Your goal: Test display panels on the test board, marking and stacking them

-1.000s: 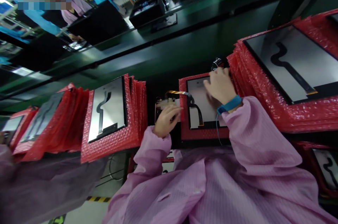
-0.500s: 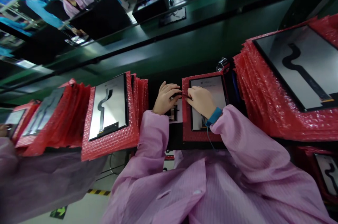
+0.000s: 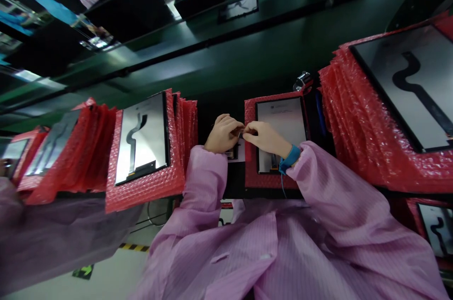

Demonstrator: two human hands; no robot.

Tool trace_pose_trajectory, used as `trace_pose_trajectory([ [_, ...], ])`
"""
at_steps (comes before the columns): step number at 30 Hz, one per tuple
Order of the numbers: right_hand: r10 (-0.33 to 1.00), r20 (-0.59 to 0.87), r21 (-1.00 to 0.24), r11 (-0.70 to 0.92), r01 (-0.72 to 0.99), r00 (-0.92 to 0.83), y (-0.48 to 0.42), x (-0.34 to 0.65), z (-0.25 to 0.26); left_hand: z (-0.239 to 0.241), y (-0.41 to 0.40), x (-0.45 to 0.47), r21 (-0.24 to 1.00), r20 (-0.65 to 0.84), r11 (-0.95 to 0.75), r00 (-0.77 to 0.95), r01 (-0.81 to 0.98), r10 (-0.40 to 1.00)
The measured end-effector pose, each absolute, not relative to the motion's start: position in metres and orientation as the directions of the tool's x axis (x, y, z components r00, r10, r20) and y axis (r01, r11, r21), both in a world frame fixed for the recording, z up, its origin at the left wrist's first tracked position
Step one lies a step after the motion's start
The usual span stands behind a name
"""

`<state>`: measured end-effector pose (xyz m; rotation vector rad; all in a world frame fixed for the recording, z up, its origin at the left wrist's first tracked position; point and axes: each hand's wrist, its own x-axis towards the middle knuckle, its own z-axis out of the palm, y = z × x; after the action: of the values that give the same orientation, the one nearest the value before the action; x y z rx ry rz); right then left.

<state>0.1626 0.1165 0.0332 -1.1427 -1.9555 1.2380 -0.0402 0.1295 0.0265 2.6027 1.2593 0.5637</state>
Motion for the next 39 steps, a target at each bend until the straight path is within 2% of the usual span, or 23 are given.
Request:
trace_pose_trajectory([
  [5,0.897,0.034,-0.889,0.229,0.397,-0.440,0.116,0.161,0.032,0.034,0.127,-0.046,0.465,0.153,-0.633,0.647,0.619,0.747],
  [8,0.902,0.057,-0.872,0.254,0.419,-0.428,0.116,0.160,0.030,0.034,0.129,-0.047,0.501,0.135,-0.613,0.645,0.610,0.752],
  [26,0.859,0.104,-0.822,0.358,0.443,-0.501,0.121,0.158,0.016,0.028,0.127,-0.040,0.444,0.142,-0.611,0.621,0.656,0.771],
  [39,0.859,0.114,-0.823,0.363,0.437,-0.499,0.122,0.158,0.010,0.026,0.128,-0.039,0.423,0.140,-0.604,0.610,0.676,0.780],
])
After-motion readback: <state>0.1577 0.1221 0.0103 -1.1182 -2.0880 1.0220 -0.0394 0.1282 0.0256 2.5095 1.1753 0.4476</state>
